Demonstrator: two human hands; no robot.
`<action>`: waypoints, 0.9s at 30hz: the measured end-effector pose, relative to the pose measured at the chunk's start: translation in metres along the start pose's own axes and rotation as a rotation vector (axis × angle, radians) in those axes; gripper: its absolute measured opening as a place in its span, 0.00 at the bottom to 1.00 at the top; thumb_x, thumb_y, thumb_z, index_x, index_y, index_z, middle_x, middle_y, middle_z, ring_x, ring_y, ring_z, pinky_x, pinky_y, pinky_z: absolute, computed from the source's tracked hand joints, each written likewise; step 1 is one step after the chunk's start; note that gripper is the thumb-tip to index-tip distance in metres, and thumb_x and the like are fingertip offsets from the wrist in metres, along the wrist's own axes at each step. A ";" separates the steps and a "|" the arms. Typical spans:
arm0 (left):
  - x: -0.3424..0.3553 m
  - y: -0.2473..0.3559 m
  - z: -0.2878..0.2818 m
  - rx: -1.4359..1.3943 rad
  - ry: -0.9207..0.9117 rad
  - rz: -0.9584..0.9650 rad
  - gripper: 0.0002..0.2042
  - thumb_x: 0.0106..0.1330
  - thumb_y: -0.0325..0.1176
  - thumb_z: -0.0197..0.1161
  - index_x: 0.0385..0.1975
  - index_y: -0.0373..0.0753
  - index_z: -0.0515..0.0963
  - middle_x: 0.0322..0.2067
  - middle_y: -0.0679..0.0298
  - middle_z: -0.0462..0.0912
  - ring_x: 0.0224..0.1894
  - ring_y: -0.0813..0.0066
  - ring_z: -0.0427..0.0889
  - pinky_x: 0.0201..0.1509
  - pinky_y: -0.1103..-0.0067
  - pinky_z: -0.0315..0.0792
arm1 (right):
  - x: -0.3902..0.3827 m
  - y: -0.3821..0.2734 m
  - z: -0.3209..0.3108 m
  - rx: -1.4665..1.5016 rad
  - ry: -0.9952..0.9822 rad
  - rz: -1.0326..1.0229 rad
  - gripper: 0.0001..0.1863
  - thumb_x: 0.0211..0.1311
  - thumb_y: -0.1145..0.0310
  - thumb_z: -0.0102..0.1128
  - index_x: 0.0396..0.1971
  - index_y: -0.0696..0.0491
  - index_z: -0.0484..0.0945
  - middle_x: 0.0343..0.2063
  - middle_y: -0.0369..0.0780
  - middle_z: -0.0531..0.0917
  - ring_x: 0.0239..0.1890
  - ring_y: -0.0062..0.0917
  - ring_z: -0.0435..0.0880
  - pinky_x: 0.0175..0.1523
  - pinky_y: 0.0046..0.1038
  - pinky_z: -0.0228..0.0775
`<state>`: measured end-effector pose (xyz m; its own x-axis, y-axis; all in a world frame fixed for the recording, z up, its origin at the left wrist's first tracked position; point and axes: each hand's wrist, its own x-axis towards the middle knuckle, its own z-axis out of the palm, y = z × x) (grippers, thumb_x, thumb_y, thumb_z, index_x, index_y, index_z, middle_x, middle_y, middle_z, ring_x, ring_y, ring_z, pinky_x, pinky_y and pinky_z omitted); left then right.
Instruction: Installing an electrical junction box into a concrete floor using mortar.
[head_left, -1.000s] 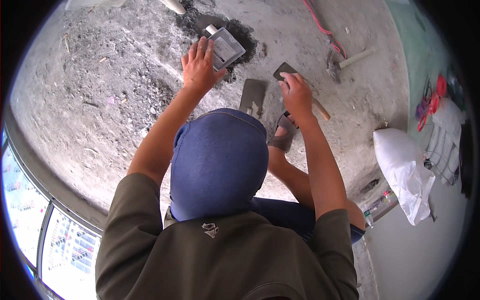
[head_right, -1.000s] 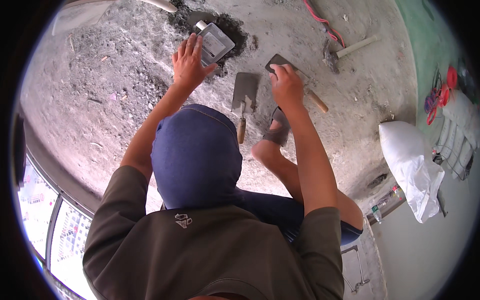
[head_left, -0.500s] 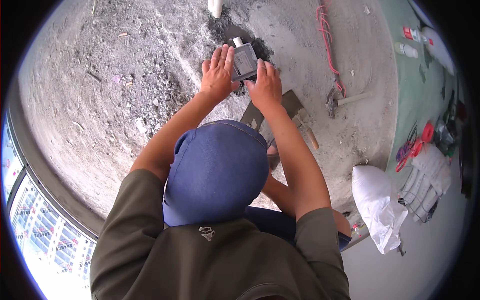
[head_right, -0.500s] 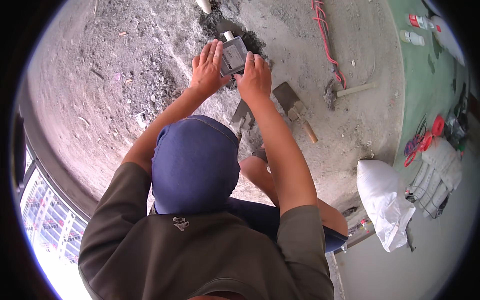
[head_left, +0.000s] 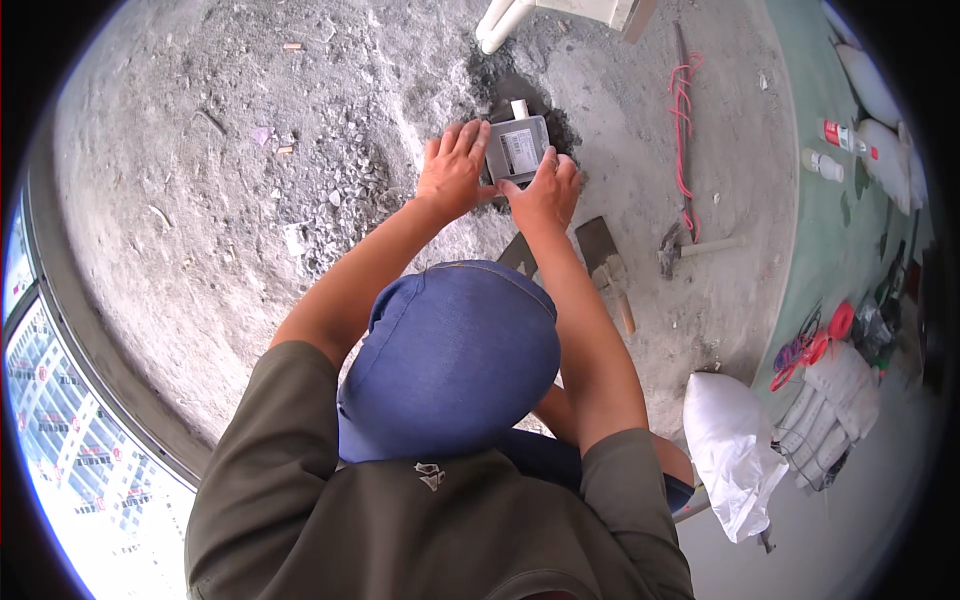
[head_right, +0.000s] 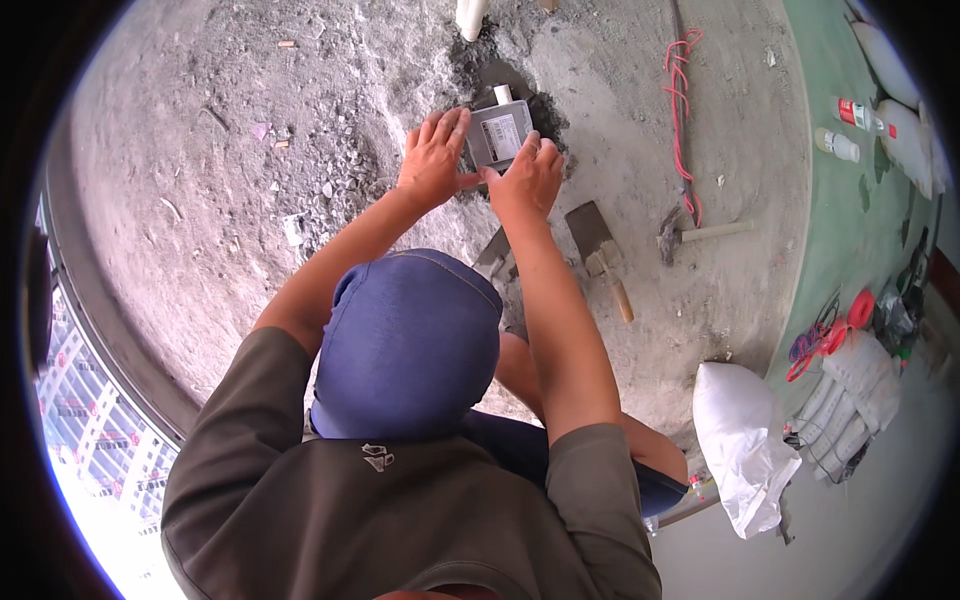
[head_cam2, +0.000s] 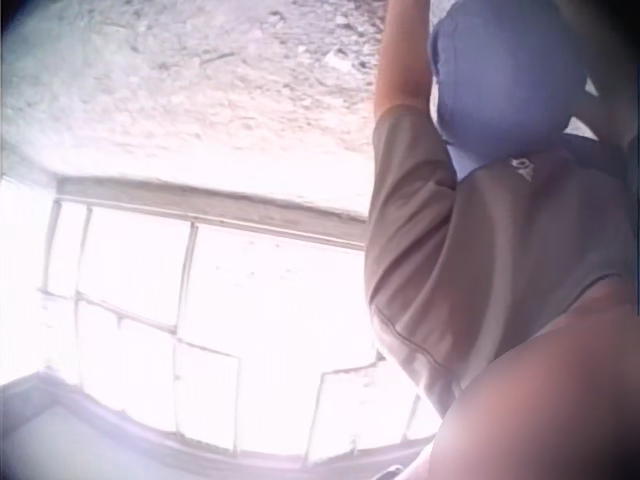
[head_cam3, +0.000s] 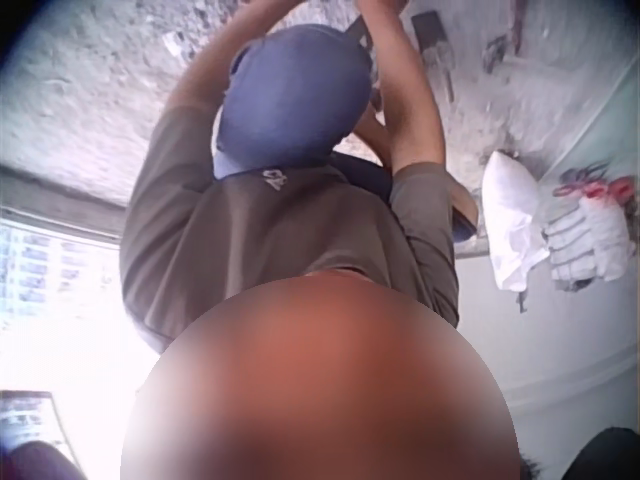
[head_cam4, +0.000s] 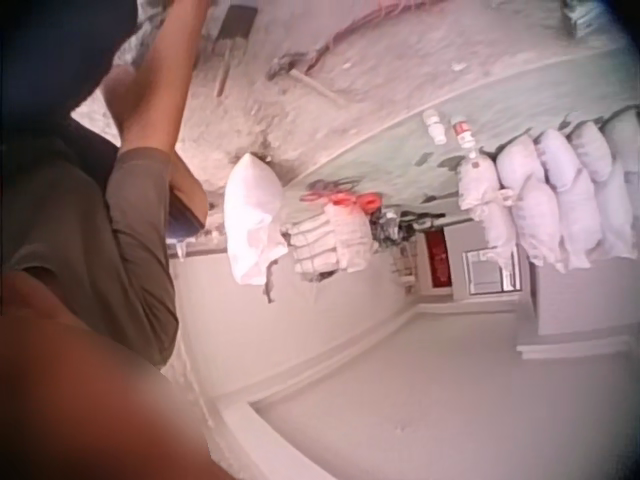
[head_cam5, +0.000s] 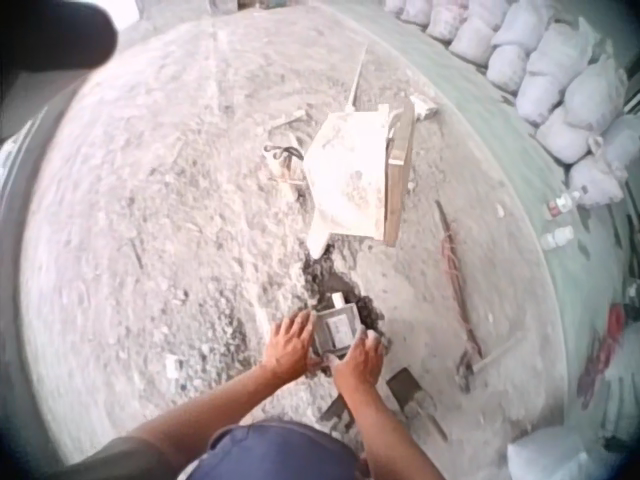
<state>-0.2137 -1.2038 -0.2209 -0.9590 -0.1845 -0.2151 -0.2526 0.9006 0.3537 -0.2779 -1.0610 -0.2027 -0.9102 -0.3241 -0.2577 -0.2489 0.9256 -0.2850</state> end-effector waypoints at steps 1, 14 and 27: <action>0.000 0.000 0.000 0.008 0.024 0.009 0.50 0.49 0.56 0.71 0.70 0.37 0.55 0.65 0.60 0.62 0.68 0.61 0.57 0.65 0.65 0.57 | 0.000 -0.001 0.001 -0.001 0.007 0.007 0.48 0.40 0.53 0.79 0.61 0.59 0.65 0.55 0.48 0.69 0.60 0.42 0.66 0.64 0.38 0.60; -0.002 0.004 0.002 -0.005 0.038 -0.026 0.50 0.47 0.52 0.74 0.69 0.38 0.57 0.64 0.60 0.63 0.67 0.59 0.59 0.65 0.64 0.57 | -0.002 0.005 0.003 -0.030 0.017 -0.051 0.45 0.45 0.55 0.76 0.61 0.59 0.65 0.56 0.47 0.69 0.59 0.42 0.67 0.63 0.39 0.60; -0.035 -0.010 -0.009 -0.195 0.115 -0.072 0.47 0.54 0.50 0.72 0.71 0.44 0.52 0.64 0.58 0.61 0.66 0.55 0.58 0.69 0.61 0.54 | -0.076 0.228 -0.073 -0.077 -0.345 0.145 0.24 0.53 0.55 0.69 0.44 0.55 0.74 0.43 0.46 0.78 0.50 0.41 0.76 0.53 0.40 0.70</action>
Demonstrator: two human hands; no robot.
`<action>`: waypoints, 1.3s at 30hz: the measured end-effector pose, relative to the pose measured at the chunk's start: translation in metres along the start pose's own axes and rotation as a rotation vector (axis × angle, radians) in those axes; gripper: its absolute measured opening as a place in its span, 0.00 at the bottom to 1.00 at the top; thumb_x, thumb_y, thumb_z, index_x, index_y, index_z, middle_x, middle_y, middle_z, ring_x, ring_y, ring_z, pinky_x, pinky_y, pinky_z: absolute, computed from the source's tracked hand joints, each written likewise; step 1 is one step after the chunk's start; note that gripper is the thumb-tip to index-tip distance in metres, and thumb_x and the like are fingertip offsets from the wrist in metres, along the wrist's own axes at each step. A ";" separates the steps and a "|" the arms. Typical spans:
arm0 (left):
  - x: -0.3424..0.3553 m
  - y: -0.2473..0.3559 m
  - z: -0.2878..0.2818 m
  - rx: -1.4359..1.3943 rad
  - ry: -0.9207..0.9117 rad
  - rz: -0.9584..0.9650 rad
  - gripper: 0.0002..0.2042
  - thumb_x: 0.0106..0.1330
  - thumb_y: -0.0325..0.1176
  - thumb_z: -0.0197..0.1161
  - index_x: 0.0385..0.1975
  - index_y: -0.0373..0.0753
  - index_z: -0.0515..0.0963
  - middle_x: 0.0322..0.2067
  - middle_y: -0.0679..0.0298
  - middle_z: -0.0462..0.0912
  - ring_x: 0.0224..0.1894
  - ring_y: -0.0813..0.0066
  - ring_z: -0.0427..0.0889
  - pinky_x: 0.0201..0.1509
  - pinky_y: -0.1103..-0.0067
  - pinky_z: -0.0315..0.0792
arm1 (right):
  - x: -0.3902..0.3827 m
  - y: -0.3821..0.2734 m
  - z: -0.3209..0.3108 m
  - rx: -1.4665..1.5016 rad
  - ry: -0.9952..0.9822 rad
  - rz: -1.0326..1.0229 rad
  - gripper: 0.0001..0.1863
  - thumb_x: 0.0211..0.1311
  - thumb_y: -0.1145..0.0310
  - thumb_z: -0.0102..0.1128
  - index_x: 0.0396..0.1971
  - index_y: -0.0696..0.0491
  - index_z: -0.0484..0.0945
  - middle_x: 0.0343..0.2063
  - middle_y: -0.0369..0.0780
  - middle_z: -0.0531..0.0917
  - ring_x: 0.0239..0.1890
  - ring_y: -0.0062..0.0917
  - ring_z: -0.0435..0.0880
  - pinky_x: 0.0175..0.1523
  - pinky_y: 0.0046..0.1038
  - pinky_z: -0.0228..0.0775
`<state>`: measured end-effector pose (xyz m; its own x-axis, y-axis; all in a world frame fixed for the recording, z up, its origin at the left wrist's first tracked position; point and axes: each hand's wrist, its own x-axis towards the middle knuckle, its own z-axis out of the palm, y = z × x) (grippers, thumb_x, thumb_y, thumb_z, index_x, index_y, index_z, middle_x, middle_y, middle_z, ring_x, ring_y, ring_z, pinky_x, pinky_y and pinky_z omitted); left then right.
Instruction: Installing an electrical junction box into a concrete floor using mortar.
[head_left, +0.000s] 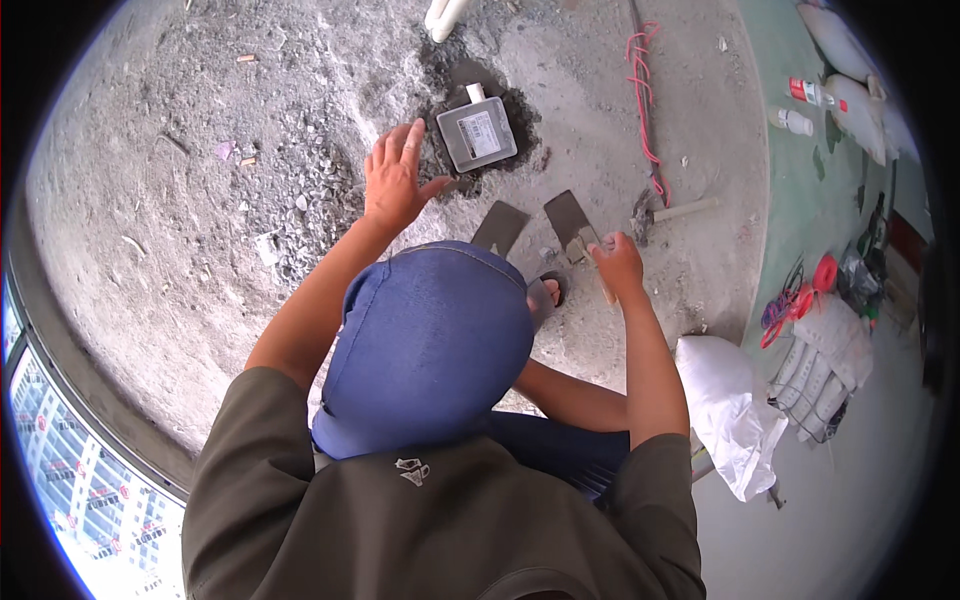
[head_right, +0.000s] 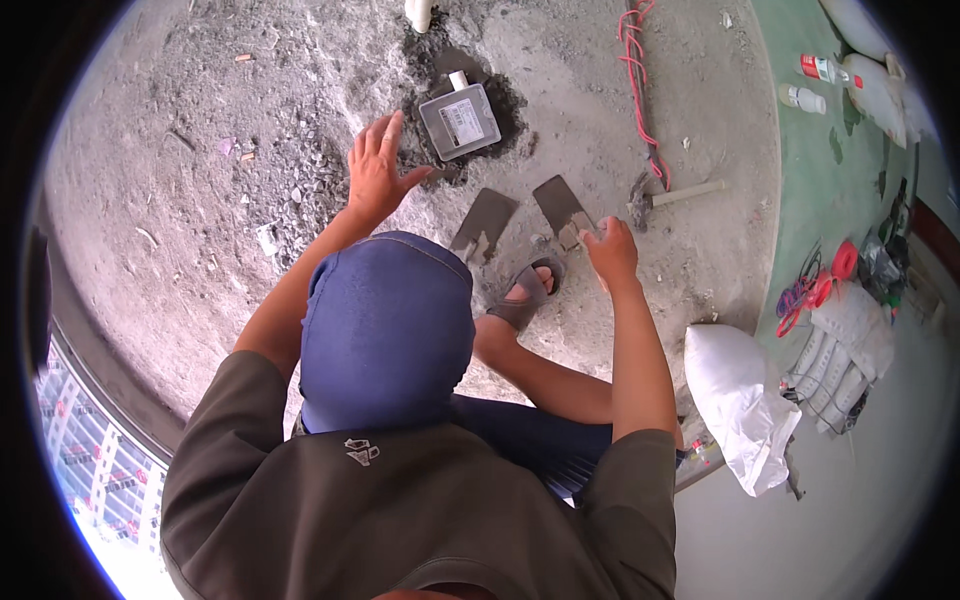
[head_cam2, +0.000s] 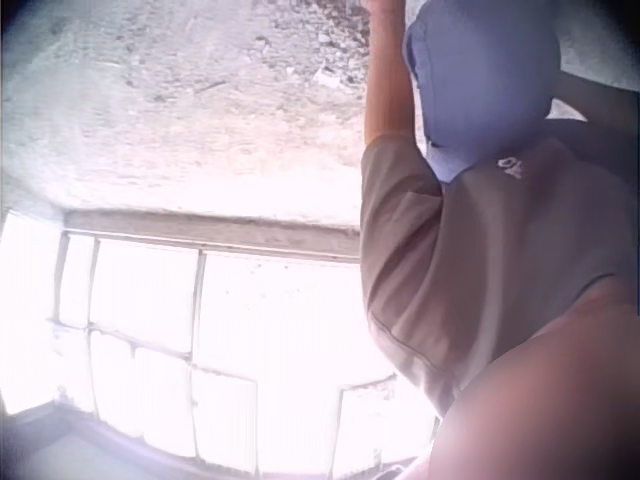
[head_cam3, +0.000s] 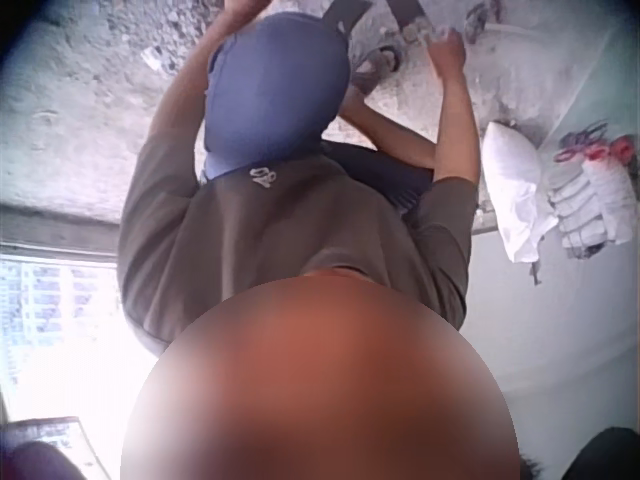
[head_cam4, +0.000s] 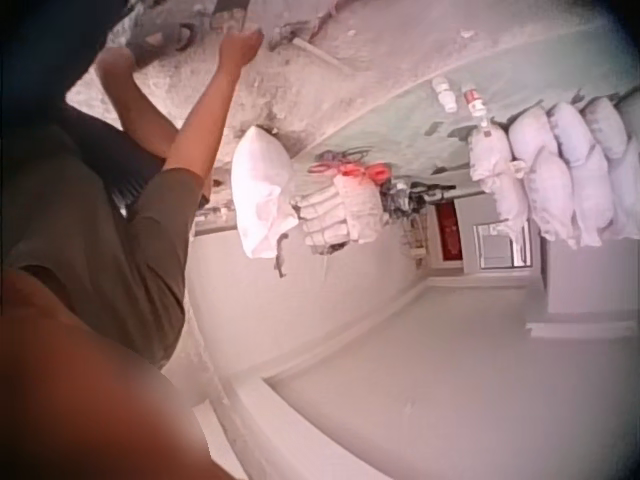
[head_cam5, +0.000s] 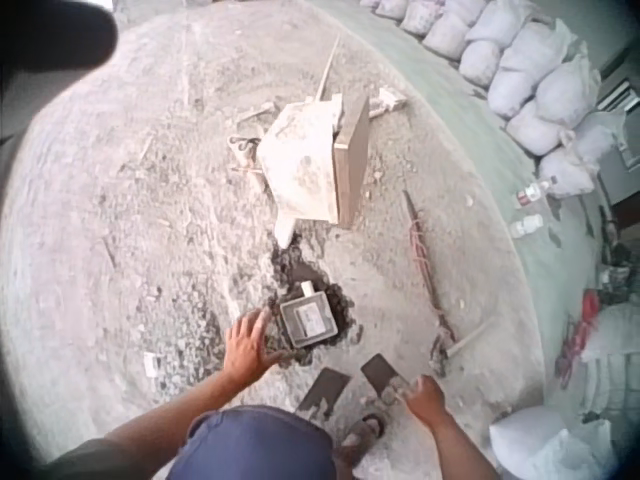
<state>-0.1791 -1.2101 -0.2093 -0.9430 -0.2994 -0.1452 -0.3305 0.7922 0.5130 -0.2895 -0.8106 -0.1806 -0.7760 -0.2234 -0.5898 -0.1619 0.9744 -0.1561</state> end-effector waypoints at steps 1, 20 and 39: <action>-0.005 -0.004 -0.002 -0.009 0.018 0.000 0.46 0.54 0.50 0.72 0.71 0.44 0.54 0.64 0.58 0.61 0.66 0.54 0.58 0.69 0.61 0.54 | -0.009 0.010 -0.001 -0.046 -0.053 0.009 0.25 0.52 0.53 0.70 0.42 0.55 0.74 0.42 0.46 0.79 0.49 0.41 0.76 0.52 0.40 0.70; -0.077 -0.040 -0.046 -0.147 0.176 -0.282 0.25 0.62 0.41 0.68 0.57 0.42 0.71 0.57 0.53 0.69 0.58 0.58 0.69 0.59 0.64 0.68 | 0.007 -0.024 -0.150 -0.129 -0.169 -0.205 0.20 0.63 0.53 0.60 0.44 0.53 0.75 0.38 0.50 0.82 0.44 0.48 0.80 0.46 0.42 0.71; -0.213 0.097 -0.312 -0.272 0.914 -0.662 0.24 0.77 0.46 0.39 0.63 0.35 0.64 0.64 0.47 0.65 0.65 0.60 0.67 0.60 0.68 0.66 | 0.211 -0.171 -0.167 -0.372 0.284 -0.912 0.15 0.61 0.61 0.62 0.43 0.53 0.77 0.37 0.43 0.80 0.44 0.40 0.78 0.54 0.41 0.62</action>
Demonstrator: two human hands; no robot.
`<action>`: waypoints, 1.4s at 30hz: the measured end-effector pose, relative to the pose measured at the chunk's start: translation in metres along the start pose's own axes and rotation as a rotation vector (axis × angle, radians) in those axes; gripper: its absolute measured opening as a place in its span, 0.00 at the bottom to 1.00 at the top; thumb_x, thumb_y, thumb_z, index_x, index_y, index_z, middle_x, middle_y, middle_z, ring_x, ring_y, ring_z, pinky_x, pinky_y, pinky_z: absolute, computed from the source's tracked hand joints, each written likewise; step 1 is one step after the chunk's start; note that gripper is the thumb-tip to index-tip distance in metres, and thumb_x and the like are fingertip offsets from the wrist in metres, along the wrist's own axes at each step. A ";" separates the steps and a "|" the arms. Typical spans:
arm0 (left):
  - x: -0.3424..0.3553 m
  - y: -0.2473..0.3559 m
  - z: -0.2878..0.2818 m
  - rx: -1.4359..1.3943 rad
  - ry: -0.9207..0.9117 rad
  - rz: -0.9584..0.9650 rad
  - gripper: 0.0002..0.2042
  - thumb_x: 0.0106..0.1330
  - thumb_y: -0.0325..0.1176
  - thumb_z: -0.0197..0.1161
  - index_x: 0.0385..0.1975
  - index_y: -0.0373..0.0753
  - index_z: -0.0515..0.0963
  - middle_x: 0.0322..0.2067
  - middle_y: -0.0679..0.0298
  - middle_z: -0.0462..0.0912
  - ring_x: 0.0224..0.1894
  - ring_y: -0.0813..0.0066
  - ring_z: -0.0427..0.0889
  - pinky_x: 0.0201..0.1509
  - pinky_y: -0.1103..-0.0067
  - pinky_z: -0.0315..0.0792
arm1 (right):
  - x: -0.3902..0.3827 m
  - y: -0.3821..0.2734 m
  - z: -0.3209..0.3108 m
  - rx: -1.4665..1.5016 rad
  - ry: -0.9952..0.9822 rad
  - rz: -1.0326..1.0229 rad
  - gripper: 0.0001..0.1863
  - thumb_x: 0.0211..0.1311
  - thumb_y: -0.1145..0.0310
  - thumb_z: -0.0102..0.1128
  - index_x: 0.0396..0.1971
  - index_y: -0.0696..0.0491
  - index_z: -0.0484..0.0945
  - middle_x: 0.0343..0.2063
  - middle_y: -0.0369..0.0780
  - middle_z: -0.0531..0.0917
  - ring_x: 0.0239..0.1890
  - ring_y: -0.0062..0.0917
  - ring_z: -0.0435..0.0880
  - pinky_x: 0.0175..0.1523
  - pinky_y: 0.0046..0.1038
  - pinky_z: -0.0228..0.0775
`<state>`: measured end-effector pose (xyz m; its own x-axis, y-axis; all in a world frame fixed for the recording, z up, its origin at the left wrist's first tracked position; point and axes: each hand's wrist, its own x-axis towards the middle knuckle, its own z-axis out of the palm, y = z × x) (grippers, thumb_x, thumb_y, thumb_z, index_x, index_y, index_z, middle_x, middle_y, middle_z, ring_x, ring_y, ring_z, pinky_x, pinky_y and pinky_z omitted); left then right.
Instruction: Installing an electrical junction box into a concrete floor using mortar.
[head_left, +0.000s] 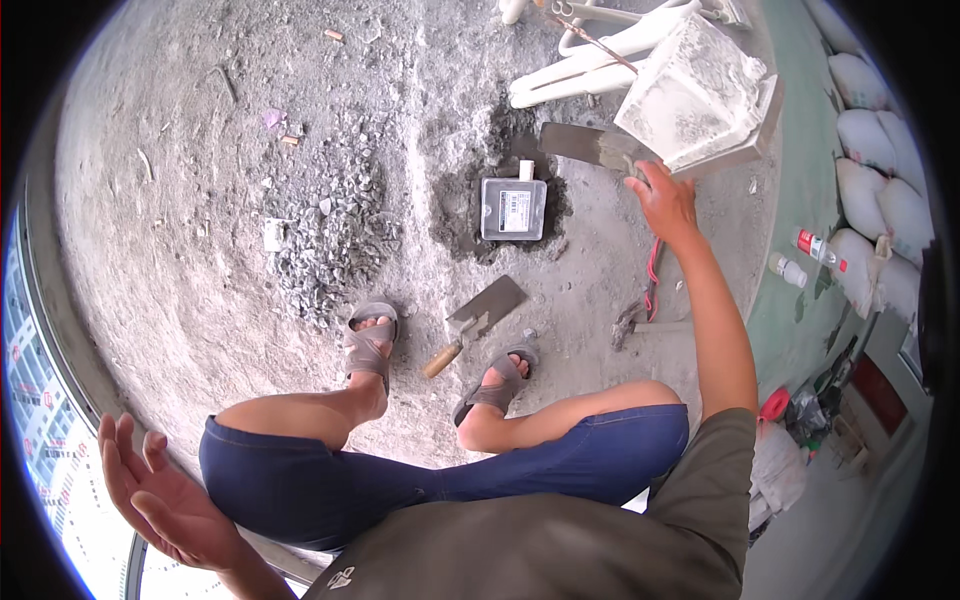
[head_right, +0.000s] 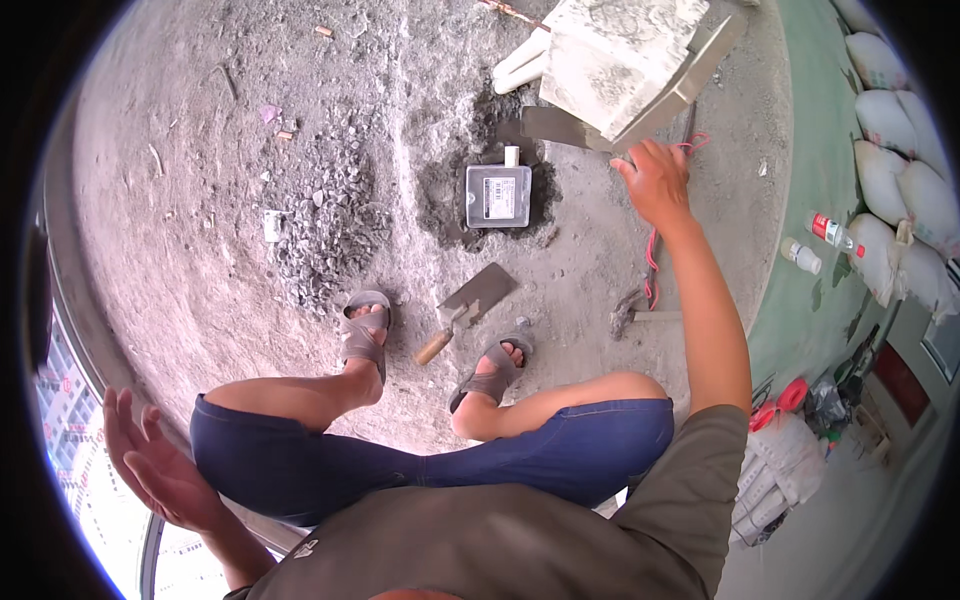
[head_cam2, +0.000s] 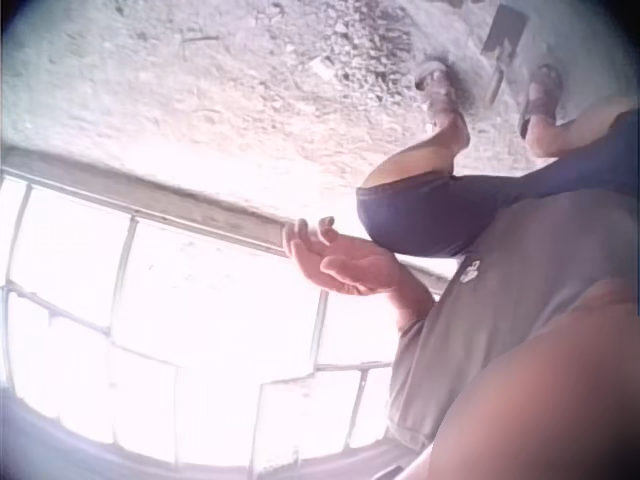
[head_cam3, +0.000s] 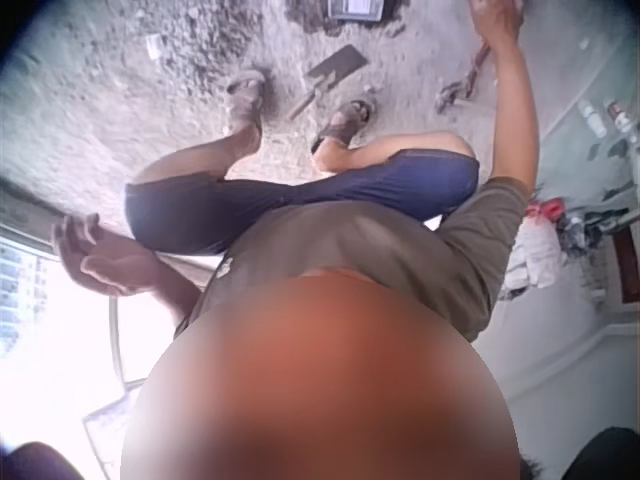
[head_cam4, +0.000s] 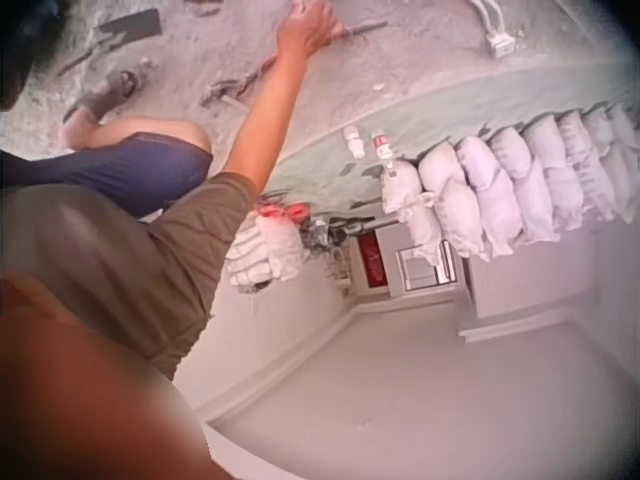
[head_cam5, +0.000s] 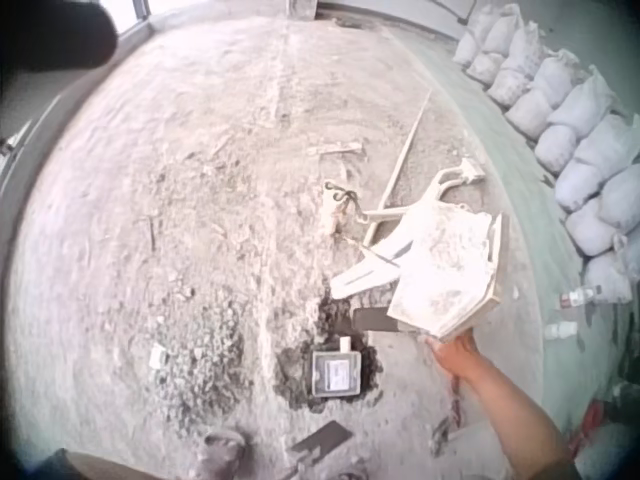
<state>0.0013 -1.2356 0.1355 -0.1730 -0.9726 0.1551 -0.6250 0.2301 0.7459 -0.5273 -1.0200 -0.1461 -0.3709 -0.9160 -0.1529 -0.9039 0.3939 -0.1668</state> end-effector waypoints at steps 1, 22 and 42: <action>-0.010 0.000 -0.010 0.114 0.002 0.026 0.24 0.77 0.46 0.38 0.62 0.36 0.65 0.64 0.47 0.65 0.65 0.59 0.66 0.61 0.67 0.65 | 0.007 0.000 0.006 0.022 -0.031 0.034 0.15 0.61 0.62 0.63 0.43 0.54 0.77 0.37 0.43 0.80 0.44 0.40 0.78 0.54 0.41 0.62; -0.103 -0.011 -0.062 0.551 0.073 -0.014 0.25 0.76 0.45 0.47 0.57 0.25 0.66 0.57 0.41 0.68 0.56 0.53 0.72 0.51 0.65 0.76 | 0.052 -0.017 0.015 0.013 -0.083 -0.278 0.15 0.58 0.64 0.65 0.42 0.55 0.77 0.37 0.43 0.79 0.44 0.40 0.77 0.49 0.39 0.68; -0.089 0.002 -0.050 0.652 -0.021 0.066 0.26 0.77 0.45 0.44 0.57 0.22 0.64 0.56 0.39 0.68 0.56 0.52 0.73 0.52 0.65 0.78 | 0.045 -0.013 0.018 0.060 -0.116 -0.086 0.15 0.60 0.61 0.62 0.42 0.53 0.78 0.40 0.41 0.80 0.48 0.38 0.77 0.53 0.39 0.62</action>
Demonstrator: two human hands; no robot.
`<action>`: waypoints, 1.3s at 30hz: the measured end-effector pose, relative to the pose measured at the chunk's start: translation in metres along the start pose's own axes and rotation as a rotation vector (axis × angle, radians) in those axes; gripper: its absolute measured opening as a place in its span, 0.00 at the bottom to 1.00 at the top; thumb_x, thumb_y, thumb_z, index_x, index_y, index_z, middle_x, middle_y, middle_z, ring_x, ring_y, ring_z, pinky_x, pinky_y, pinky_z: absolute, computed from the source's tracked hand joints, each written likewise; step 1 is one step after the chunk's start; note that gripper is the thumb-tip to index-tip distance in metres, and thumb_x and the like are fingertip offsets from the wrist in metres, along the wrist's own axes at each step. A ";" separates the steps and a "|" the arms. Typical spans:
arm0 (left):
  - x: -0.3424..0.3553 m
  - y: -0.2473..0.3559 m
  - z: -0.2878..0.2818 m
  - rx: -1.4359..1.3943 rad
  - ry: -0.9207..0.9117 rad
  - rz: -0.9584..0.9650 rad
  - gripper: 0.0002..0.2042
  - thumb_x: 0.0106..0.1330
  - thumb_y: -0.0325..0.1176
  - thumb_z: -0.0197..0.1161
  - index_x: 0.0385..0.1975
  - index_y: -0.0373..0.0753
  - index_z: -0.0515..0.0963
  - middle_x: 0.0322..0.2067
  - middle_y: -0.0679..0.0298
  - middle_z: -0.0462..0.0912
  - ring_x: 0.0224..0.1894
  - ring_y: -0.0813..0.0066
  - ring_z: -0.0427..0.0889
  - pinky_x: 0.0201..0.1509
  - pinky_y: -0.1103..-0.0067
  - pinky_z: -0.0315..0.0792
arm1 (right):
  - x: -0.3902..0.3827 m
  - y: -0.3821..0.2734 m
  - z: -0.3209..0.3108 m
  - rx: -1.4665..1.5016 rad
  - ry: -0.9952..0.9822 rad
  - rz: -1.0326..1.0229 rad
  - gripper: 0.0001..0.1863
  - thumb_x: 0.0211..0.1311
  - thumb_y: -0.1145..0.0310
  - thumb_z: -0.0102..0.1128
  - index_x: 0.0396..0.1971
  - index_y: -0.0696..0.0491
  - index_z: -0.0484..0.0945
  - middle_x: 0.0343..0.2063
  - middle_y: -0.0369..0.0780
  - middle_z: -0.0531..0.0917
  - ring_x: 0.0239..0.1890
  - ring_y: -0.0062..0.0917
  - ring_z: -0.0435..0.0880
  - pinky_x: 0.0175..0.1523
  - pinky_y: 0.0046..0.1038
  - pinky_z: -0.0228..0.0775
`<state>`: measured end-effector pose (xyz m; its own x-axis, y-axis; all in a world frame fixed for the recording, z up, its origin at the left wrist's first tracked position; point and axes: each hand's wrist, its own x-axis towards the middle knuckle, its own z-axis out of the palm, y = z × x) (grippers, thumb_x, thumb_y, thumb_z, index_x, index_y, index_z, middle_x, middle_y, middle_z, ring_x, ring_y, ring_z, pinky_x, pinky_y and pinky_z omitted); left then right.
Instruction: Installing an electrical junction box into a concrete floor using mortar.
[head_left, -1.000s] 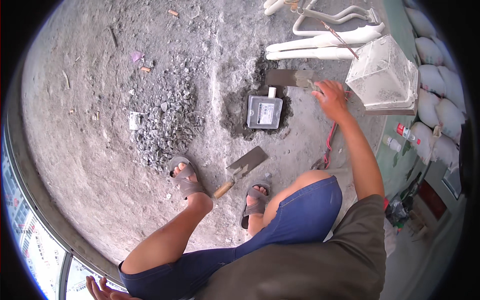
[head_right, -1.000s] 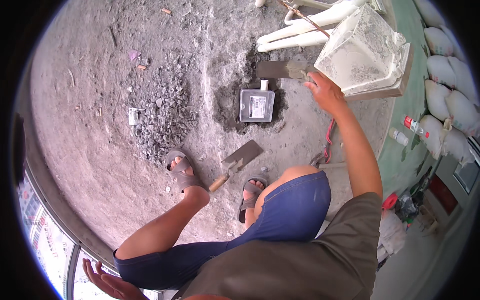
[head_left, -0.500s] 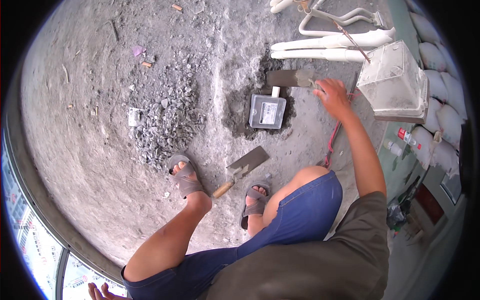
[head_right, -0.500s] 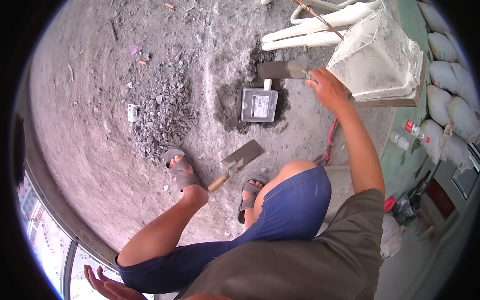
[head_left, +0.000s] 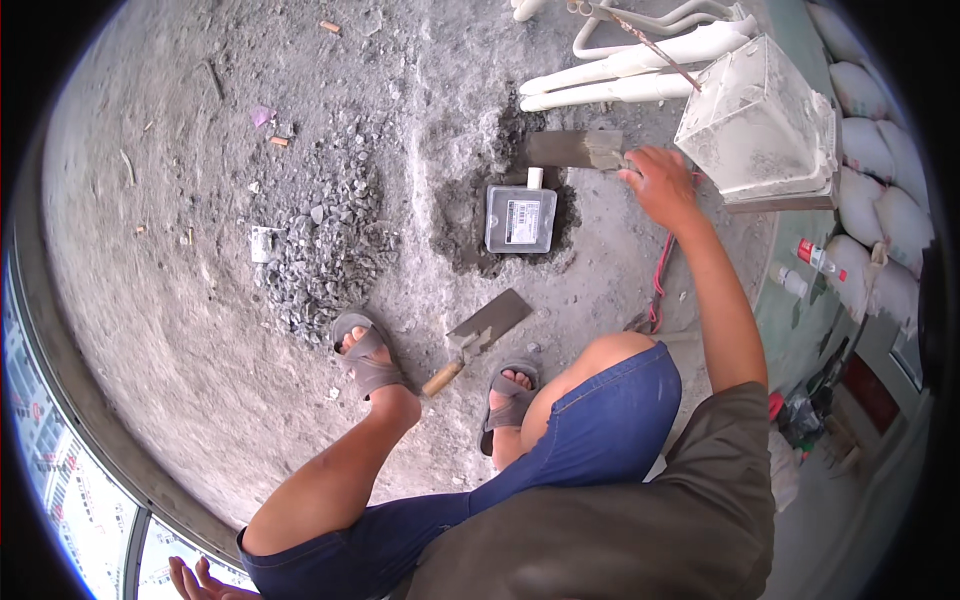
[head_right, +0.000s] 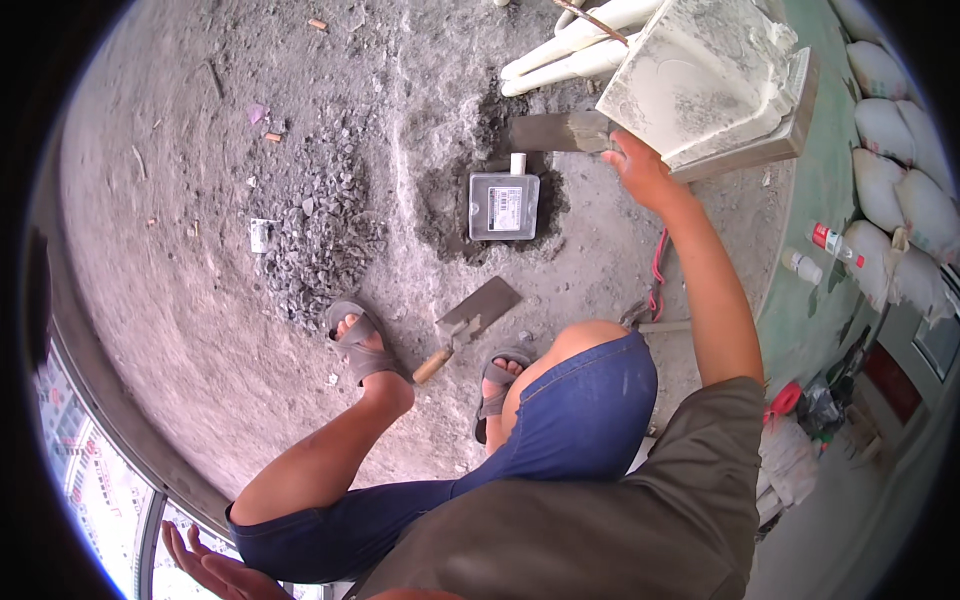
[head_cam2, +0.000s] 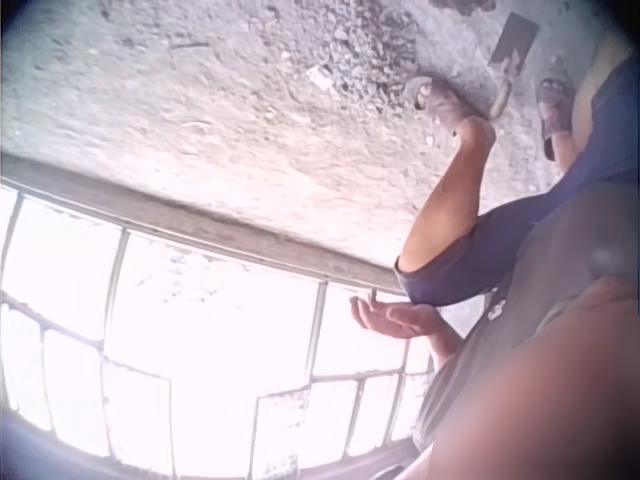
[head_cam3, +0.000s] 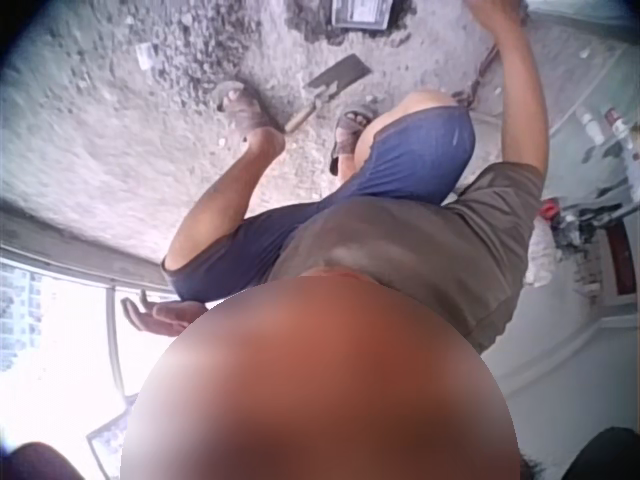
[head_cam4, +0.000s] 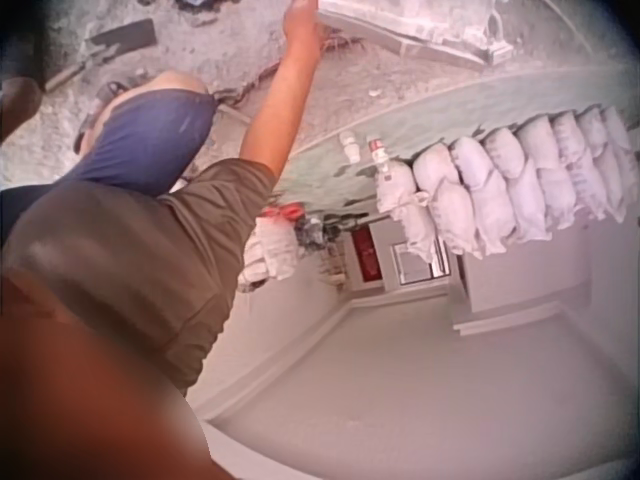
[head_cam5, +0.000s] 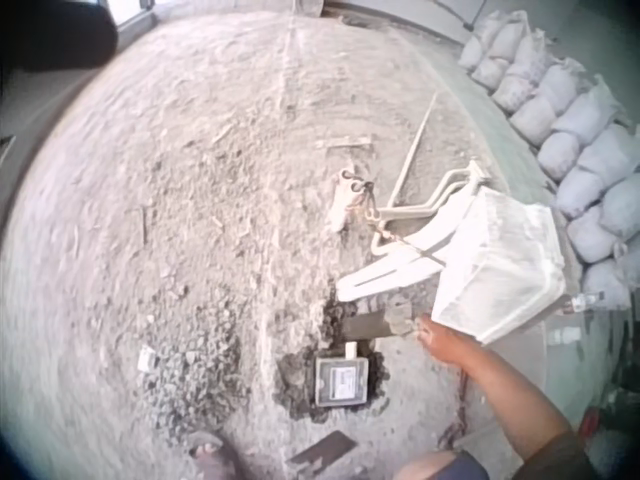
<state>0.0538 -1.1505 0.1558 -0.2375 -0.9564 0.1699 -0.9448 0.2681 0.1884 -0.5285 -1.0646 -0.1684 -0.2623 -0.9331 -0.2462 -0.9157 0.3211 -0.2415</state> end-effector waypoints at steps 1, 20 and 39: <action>0.000 0.000 0.001 -0.002 0.003 0.004 0.26 0.77 0.45 0.44 0.57 0.22 0.64 0.56 0.39 0.68 0.56 0.52 0.73 0.52 0.65 0.78 | 0.000 -0.002 -0.002 0.014 0.040 -0.005 0.14 0.61 0.61 0.62 0.42 0.53 0.78 0.39 0.41 0.80 0.48 0.38 0.77 0.53 0.39 0.62; 0.006 0.006 0.008 -0.105 0.035 0.017 0.26 0.76 0.46 0.44 0.56 0.23 0.66 0.56 0.40 0.68 0.57 0.53 0.72 0.53 0.66 0.77 | -0.033 -0.056 -0.029 -0.128 -0.271 0.290 0.19 0.66 0.56 0.55 0.46 0.57 0.77 0.43 0.48 0.81 0.49 0.45 0.79 0.53 0.43 0.69; 0.011 0.012 0.011 -0.159 0.039 0.000 0.27 0.75 0.48 0.46 0.55 0.24 0.68 0.57 0.42 0.67 0.58 0.52 0.71 0.54 0.65 0.76 | -0.034 -0.062 -0.036 -0.167 -0.338 0.312 0.19 0.66 0.55 0.55 0.43 0.57 0.78 0.42 0.48 0.81 0.47 0.45 0.80 0.51 0.45 0.71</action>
<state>0.0371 -1.1591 0.1497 -0.2255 -0.9521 0.2065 -0.8964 0.2858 0.3388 -0.4735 -1.0592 -0.1110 -0.4437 -0.6827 -0.5805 -0.8528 0.5208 0.0394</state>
